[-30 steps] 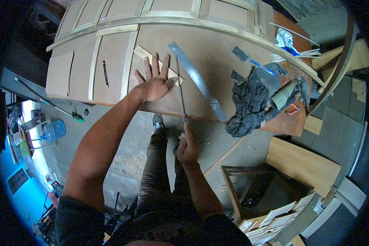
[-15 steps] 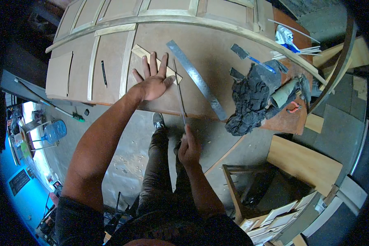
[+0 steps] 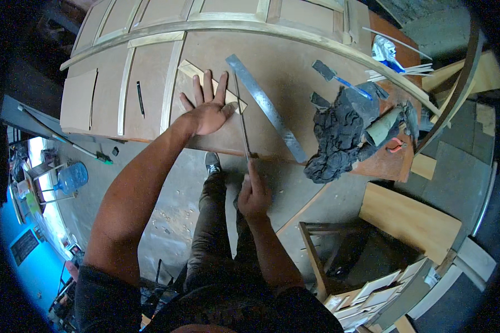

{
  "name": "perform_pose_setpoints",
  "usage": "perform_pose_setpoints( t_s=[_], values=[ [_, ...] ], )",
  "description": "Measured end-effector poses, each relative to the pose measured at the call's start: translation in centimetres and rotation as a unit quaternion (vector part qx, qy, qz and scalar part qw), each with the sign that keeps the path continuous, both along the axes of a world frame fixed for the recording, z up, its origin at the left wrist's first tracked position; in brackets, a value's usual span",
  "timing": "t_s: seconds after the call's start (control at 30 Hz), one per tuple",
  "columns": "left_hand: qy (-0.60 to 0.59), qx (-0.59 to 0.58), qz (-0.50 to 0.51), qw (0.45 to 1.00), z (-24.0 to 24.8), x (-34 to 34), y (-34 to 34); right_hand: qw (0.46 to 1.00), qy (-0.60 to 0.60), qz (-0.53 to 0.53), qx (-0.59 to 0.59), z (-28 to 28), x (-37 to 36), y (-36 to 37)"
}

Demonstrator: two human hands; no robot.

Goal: Measure and assemble a wooden picture frame components.

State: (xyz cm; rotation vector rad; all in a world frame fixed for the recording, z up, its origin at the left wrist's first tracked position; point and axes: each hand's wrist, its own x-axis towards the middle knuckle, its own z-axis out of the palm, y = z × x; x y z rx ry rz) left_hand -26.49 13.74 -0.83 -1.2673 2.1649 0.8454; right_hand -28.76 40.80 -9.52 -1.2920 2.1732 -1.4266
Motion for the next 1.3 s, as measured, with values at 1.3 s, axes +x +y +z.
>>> perform_pose_setpoints(
  t_s=[1.3],
  values=[
    [0.001,-0.014,-0.008,1.000,-0.7,0.1,-0.1,0.999,0.041,-0.003,0.024,-0.6,1.2,2.7]
  ],
)
